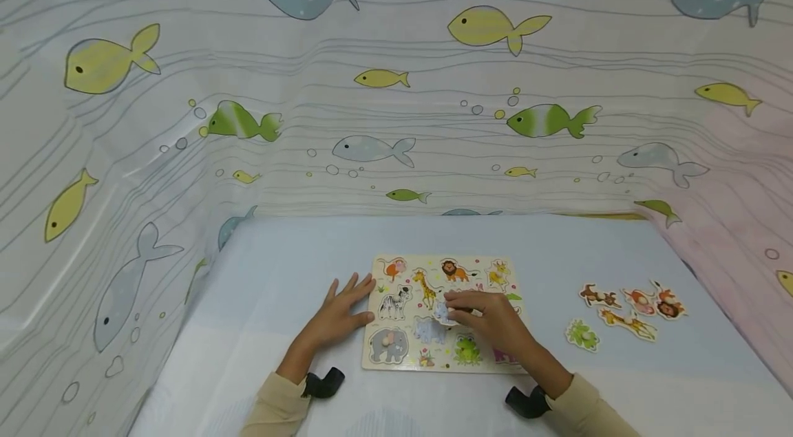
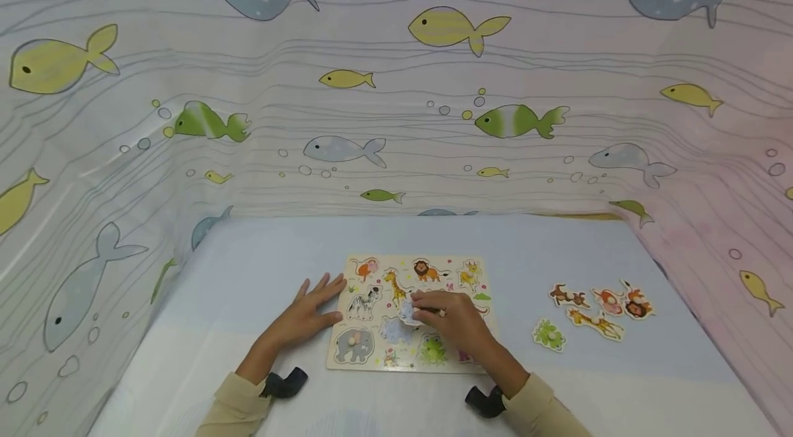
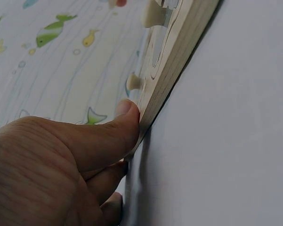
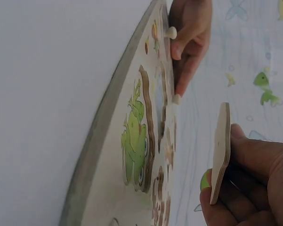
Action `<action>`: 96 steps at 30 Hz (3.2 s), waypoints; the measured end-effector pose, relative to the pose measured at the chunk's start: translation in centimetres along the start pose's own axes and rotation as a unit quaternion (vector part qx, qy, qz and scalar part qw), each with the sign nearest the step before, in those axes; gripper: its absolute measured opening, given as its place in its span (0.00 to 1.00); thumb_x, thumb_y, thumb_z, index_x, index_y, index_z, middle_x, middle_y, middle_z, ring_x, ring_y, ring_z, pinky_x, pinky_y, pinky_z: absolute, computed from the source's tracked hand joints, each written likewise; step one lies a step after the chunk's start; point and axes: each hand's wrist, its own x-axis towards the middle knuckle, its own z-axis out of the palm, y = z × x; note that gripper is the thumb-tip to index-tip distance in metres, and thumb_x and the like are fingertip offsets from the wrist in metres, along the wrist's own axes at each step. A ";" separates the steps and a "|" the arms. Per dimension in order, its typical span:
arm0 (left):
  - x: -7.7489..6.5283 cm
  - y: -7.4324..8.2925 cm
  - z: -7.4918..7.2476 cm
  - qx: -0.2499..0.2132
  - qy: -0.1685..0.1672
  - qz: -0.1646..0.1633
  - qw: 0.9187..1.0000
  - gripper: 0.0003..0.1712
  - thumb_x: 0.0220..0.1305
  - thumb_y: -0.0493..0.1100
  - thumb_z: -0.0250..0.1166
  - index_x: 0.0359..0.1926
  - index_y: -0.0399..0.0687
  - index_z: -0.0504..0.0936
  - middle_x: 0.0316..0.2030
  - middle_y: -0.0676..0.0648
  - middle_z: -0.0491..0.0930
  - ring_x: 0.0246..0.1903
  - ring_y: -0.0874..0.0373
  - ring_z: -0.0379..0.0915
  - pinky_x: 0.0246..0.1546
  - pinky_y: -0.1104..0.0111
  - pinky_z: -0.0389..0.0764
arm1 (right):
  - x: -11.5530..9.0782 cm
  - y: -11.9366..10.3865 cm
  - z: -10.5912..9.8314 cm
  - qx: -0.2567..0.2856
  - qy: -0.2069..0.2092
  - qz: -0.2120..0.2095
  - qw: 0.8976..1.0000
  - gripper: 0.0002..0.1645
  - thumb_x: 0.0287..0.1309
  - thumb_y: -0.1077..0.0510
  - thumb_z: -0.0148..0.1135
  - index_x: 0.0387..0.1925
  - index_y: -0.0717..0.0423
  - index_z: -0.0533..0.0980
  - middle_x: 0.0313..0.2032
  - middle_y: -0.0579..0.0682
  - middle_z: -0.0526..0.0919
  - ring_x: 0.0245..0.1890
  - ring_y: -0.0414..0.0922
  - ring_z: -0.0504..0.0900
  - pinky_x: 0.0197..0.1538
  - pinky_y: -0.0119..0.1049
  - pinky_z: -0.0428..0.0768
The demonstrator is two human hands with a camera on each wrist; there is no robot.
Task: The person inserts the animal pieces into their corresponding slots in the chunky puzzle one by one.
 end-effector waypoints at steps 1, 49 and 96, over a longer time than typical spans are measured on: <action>0.0 0.1 0.0 -0.002 0.001 0.000 1.000 0.41 0.63 0.44 0.69 0.74 0.46 0.64 0.76 0.49 0.58 0.79 0.47 0.41 0.79 0.48 0.25 | 0.1 -0.1 0.2 0.000 0.000 0.001 1.000 0.14 0.55 0.58 0.72 0.45 0.51 0.87 0.51 0.47 0.88 0.50 0.46 0.88 0.41 0.29 0.87; 0.2 0.4 -0.3 0.005 -0.001 0.001 1.000 0.39 0.63 0.43 0.69 0.73 0.42 0.65 0.75 0.47 0.59 0.79 0.45 0.42 0.79 0.47 0.26 | 0.0 -1.3 5.0 -0.046 -0.014 0.045 0.998 0.13 0.53 0.58 0.74 0.42 0.54 0.87 0.49 0.47 0.89 0.53 0.44 0.87 0.57 0.40 0.84; 0.2 0.3 -0.2 0.001 -0.005 0.001 1.000 0.40 0.63 0.44 0.69 0.73 0.44 0.65 0.76 0.47 0.58 0.79 0.46 0.42 0.79 0.47 0.26 | -0.6 -1.0 5.4 -0.071 -0.010 0.012 0.997 0.12 0.55 0.58 0.73 0.43 0.54 0.87 0.48 0.47 0.89 0.54 0.44 0.86 0.57 0.41 0.84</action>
